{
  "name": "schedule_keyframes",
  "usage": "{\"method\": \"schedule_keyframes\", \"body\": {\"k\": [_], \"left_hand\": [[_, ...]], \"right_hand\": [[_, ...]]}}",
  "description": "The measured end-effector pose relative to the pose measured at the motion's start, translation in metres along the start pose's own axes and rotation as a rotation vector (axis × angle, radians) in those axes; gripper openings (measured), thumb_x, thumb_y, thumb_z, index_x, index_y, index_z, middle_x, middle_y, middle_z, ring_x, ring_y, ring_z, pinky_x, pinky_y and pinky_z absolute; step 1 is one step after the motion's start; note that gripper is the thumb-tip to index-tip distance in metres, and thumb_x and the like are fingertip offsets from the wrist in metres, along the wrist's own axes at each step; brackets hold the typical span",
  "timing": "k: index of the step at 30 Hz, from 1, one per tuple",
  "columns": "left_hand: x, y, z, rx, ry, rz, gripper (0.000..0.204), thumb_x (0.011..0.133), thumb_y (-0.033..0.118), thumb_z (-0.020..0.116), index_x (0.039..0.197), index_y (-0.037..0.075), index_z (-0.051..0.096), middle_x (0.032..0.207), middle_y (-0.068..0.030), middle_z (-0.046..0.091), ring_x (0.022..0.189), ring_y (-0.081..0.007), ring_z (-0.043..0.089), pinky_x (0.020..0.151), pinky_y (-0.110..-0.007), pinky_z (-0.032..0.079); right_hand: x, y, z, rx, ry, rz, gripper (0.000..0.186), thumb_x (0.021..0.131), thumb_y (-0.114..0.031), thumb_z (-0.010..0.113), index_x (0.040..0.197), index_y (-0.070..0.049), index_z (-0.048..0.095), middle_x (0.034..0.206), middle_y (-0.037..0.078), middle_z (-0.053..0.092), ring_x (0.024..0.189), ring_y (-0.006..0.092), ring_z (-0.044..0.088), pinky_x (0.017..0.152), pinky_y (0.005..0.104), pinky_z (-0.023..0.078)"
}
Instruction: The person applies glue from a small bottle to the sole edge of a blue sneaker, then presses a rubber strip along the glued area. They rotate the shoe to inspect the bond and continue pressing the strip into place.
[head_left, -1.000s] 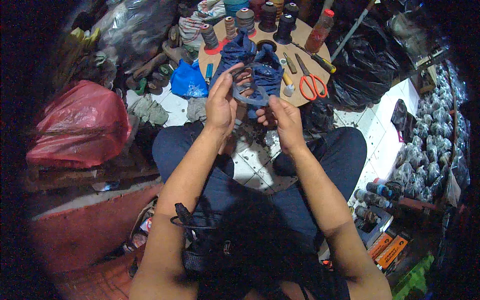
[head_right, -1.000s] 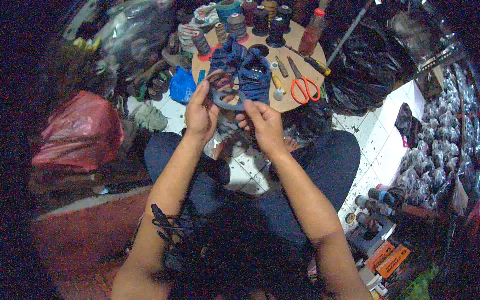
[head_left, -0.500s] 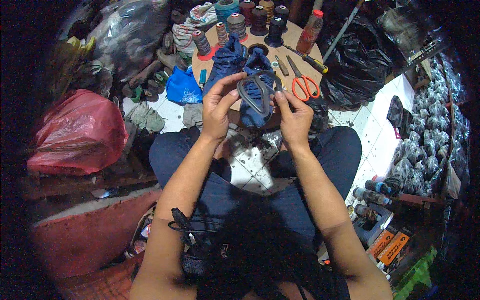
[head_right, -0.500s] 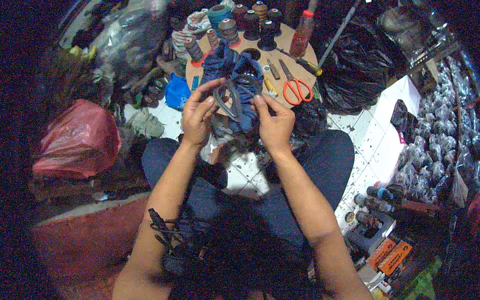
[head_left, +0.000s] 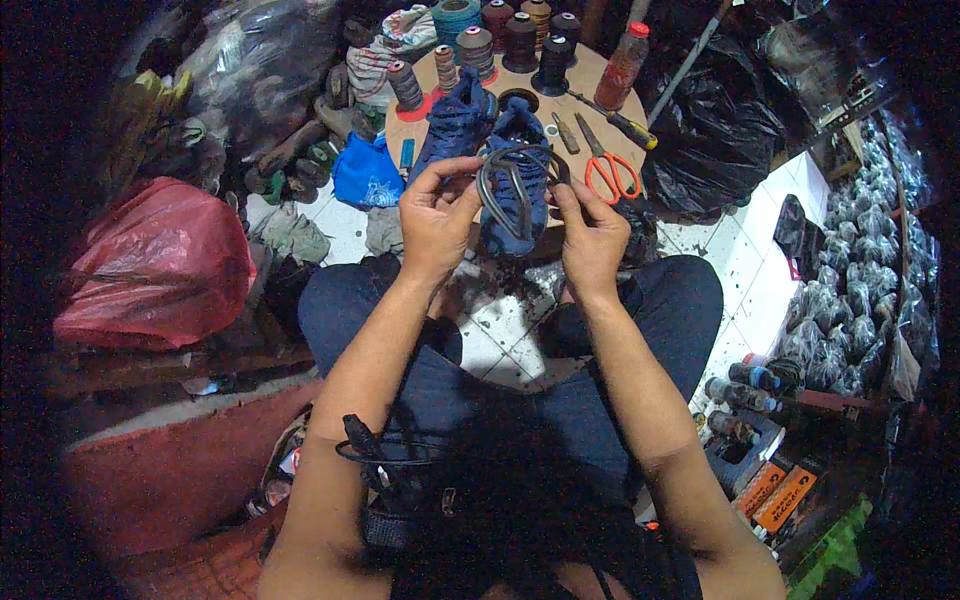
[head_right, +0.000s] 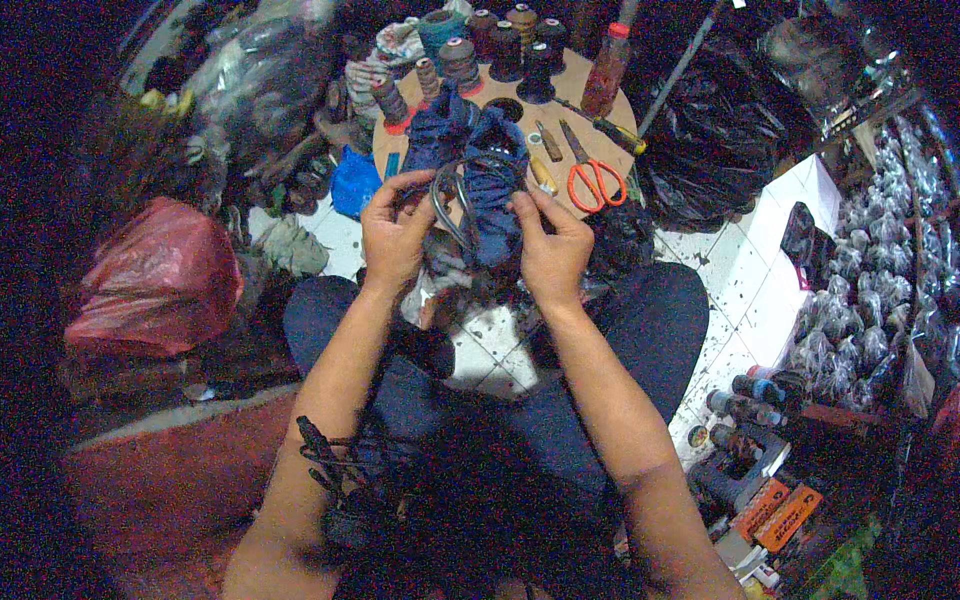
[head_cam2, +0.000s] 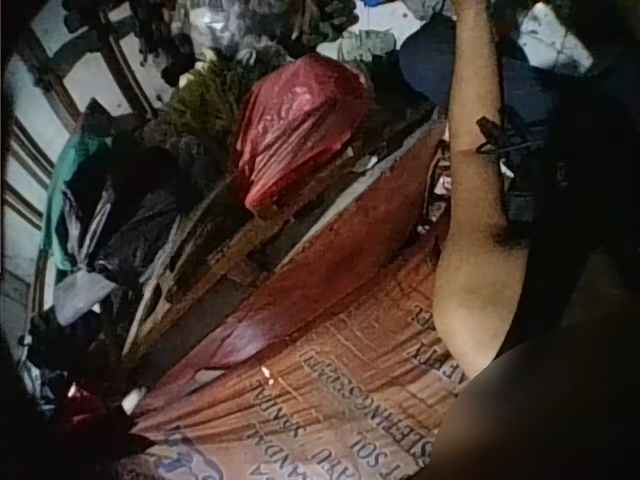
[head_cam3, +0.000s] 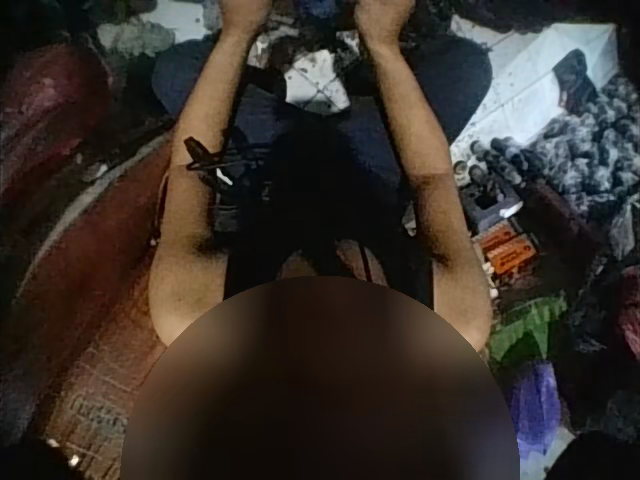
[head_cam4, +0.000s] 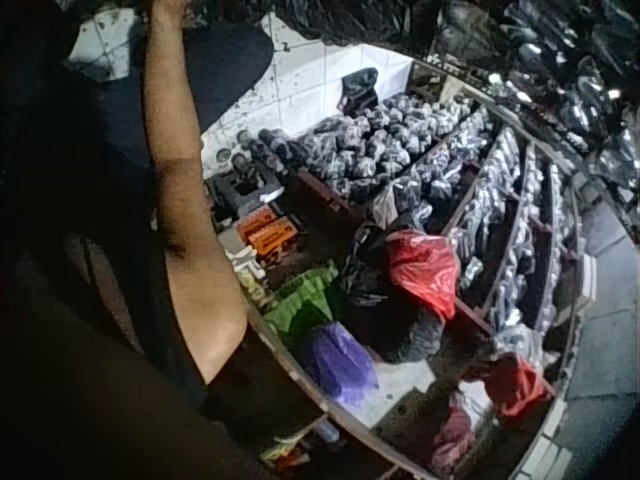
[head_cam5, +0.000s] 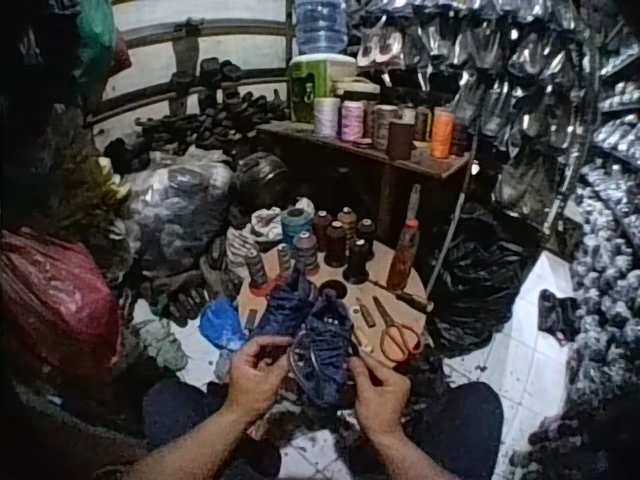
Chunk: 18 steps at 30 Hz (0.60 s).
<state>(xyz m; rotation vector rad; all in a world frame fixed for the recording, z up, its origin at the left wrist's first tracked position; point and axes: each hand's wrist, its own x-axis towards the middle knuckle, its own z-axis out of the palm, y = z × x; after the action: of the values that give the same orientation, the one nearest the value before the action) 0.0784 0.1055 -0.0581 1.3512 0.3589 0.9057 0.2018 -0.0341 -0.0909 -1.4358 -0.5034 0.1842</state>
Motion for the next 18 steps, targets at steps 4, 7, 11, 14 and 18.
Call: {"method": "schedule_keyframes", "body": {"k": [4, 7, 11, 14, 18], "left_hand": [[-0.001, 0.001, -0.001, 0.047, -0.009, 0.122, 0.023, 0.094, 0.003, 0.077, 0.115, -0.002, 0.069, 0.111, -0.0084, 0.073, 0.099, -0.0132, 0.069, 0.09, -0.027, 0.055], [-0.002, 0.002, -0.002, 0.083, 0.014, 0.123, 0.022, 0.094, 0.004, 0.077, 0.114, -0.001, 0.07, 0.111, -0.0075, 0.072, 0.1, -0.0127, 0.067, 0.088, -0.027, 0.054], [0.003, 0.004, -0.004, 0.219, 0.127, 0.107, 0.02, 0.095, 0.01, 0.077, 0.112, 0.001, 0.072, 0.107, -0.0068, 0.07, 0.1, -0.0121, 0.065, 0.087, -0.028, 0.053], [0.004, 0.006, -0.004, 0.122, 0.126, -0.083, 0.023, 0.101, 0.018, 0.071, 0.117, 0.002, 0.071, 0.118, -0.0102, 0.069, 0.102, -0.0132, 0.067, 0.086, -0.028, 0.054], [0.003, 0.004, -0.002, -0.183, -0.056, -0.328, 0.045, 0.11, 0.038, 0.05, 0.136, 0.002, 0.059, 0.127, -0.0151, 0.069, 0.111, -0.0231, 0.069, 0.09, -0.034, 0.056]], "right_hand": [[0.001, 0.003, 0.0, -0.08, -0.007, 0.035, 0.028, 0.097, -0.016, 0.076, 0.117, 0.003, 0.076, 0.099, 0.009, 0.079, 0.088, 0.0137, 0.072, 0.082, 0.0285, 0.056], [0.001, -0.002, -0.002, -0.11, -0.132, 0.118, 0.026, 0.097, -0.02, 0.074, 0.109, 0.002, 0.077, 0.099, 0.008, 0.079, 0.087, 0.0147, 0.072, 0.082, 0.0286, 0.055], [-0.006, -0.017, -0.004, 0.243, -0.432, 0.531, 0.018, 0.098, -0.021, 0.071, 0.094, -0.004, 0.072, 0.077, 0.002, 0.069, 0.065, 0.0079, 0.061, 0.061, 0.0226, 0.049], [-0.01, -0.025, -0.002, 0.304, -0.551, 0.627, 0.018, 0.097, -0.021, 0.069, 0.091, -0.005, 0.07, 0.075, 0.0, 0.066, 0.064, 0.008, 0.059, 0.06, 0.023, 0.048], [-0.011, -0.024, 0.001, 0.302, -0.615, 0.691, 0.019, 0.097, -0.023, 0.067, 0.087, -0.007, 0.068, 0.074, -0.002, 0.063, 0.067, 0.007, 0.058, 0.062, 0.0225, 0.045]]}}
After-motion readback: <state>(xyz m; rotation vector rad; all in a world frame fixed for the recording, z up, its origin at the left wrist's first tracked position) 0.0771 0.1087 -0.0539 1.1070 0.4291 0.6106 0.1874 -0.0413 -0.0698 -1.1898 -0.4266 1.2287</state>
